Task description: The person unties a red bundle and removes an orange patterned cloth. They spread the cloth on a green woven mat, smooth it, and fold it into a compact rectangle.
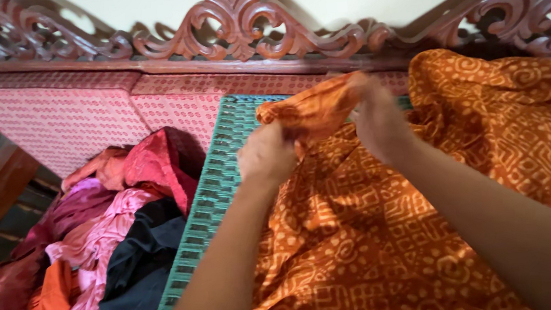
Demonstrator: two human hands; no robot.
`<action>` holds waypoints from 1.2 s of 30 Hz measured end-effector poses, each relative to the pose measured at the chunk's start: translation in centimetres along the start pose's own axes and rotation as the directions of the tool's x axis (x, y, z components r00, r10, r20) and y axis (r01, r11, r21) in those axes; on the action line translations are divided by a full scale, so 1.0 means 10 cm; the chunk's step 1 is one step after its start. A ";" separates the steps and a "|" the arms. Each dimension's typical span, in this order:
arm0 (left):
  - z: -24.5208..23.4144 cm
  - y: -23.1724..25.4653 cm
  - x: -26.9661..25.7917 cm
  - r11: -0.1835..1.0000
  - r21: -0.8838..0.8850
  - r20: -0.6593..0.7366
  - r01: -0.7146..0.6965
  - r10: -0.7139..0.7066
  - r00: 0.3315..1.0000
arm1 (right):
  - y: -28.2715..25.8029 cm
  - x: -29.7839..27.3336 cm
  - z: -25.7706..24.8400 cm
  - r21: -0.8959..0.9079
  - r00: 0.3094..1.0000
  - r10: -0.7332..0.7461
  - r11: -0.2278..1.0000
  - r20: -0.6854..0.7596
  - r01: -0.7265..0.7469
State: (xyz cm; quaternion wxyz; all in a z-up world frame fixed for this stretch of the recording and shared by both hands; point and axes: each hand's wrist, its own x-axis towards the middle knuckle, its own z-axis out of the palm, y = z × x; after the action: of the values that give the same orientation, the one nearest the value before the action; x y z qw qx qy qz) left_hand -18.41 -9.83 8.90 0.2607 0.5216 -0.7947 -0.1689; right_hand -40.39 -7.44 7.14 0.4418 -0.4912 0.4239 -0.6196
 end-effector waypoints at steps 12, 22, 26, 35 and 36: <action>0.30 0.69 -0.88 0.765 -0.093 0.214 -0.637 0.640 0.738 | -0.20 -0.28 0.01 -0.972 0.842 -0.523 0.103 0.128 0.212; 0.00 0.41 -0.76 0.849 -0.523 0.165 -0.075 0.187 0.968 | -0.27 -0.42 0.20 -0.836 0.826 -0.466 0.275 0.317 0.476; 0.01 0.00 -0.42 0.998 0.041 0.294 0.055 -0.065 0.954 | -0.63 -0.51 -0.10 -0.456 0.831 -0.025 0.845 -0.556 -0.280; 0.56 0.27 -0.56 0.886 -0.072 0.620 -0.458 0.399 0.675 | -0.87 -0.72 -0.08 -0.855 0.716 0.495 -0.430 -0.492 -0.290; 0.56 0.28 -0.56 0.851 -0.136 0.569 -0.507 0.486 0.663 | -0.81 -0.77 -0.08 -0.900 0.848 0.416 -0.410 -0.327 -0.146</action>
State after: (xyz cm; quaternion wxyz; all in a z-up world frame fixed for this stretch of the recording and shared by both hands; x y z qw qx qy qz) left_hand -21.98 -3.59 4.55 0.0307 0.2115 -0.9496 -0.2295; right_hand -41.23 2.09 13.00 0.0433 -0.5572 0.8131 0.1630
